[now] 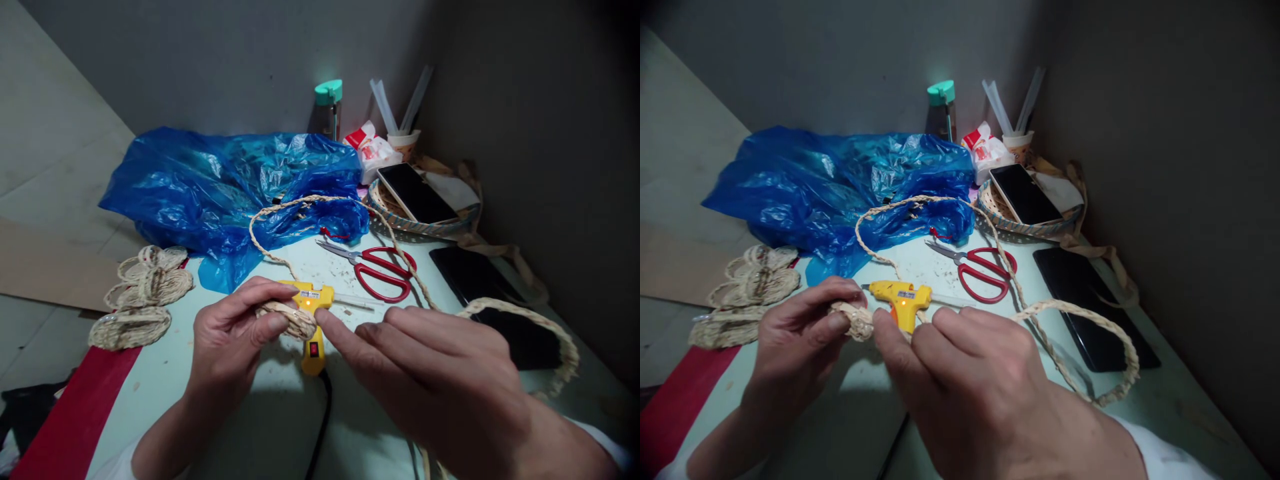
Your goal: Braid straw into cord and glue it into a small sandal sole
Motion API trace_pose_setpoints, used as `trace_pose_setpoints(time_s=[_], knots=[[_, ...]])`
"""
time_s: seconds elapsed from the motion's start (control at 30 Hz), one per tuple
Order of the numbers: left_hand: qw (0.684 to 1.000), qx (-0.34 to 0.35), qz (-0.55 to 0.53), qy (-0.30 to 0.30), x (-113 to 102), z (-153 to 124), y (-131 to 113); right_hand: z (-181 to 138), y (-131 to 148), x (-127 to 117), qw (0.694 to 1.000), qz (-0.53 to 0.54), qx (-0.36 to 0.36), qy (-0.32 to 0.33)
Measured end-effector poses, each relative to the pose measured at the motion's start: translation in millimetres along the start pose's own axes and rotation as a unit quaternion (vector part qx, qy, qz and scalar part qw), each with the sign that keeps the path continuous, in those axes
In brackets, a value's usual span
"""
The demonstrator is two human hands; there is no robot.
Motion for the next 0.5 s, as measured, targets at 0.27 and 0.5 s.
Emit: trace_pose_setpoints(time_s=[0.27, 0.5], knots=[[0.997, 0.033, 0.067, 0.016, 3.9, -1.3, -4.5, 2.2, 0.6, 2.1, 1.000, 0.003, -0.017, -0.002], [0.998, 0.036, 0.049, 0.028, 4.3, -1.2, -5.7, -4.5, -6.2, 7.1, 0.999, -0.028, -0.009, 0.025]])
Point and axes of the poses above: each hand's wrist, its own z-axis towards the middle knuckle, its own x-axis out of the palm, y = z × x, the point moved 7 cm from there along z, towards the middle knuckle, and after that the axes turned 5 degrees about z, right-handed, at the moved point
